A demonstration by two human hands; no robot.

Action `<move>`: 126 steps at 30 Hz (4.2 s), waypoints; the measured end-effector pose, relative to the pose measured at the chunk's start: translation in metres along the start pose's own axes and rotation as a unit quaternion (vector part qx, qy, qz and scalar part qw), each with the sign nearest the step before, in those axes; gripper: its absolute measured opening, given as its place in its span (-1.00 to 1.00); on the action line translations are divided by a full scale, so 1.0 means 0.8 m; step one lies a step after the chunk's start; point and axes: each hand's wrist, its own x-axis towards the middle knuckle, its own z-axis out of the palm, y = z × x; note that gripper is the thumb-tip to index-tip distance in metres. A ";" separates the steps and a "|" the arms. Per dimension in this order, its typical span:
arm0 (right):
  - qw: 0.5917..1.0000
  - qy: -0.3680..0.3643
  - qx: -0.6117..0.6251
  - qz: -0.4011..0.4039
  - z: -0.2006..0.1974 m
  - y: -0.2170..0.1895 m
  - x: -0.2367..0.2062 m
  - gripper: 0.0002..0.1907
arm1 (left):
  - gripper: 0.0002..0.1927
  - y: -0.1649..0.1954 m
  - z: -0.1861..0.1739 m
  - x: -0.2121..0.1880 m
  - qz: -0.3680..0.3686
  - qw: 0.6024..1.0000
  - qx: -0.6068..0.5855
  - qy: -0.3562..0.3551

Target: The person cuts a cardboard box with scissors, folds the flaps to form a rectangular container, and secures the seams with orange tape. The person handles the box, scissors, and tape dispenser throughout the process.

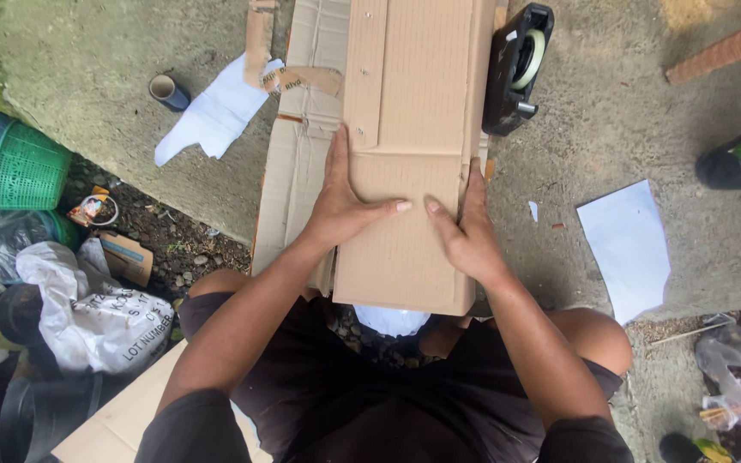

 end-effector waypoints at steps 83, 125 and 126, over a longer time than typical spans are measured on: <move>0.988 0.084 -0.115 -0.065 -0.015 -0.020 0.229 -0.33 | 0.17 -0.059 -0.005 0.129 -0.119 0.957 -0.256 0.058; 0.965 -0.004 0.261 0.030 -0.031 -0.029 0.218 -0.12 | 0.25 -0.049 -0.011 0.152 -0.051 0.950 -0.307 -0.026; 0.961 0.009 0.270 0.054 -0.030 -0.026 0.216 -0.07 | 0.20 -0.044 -0.006 0.148 -0.023 0.967 -0.254 -0.003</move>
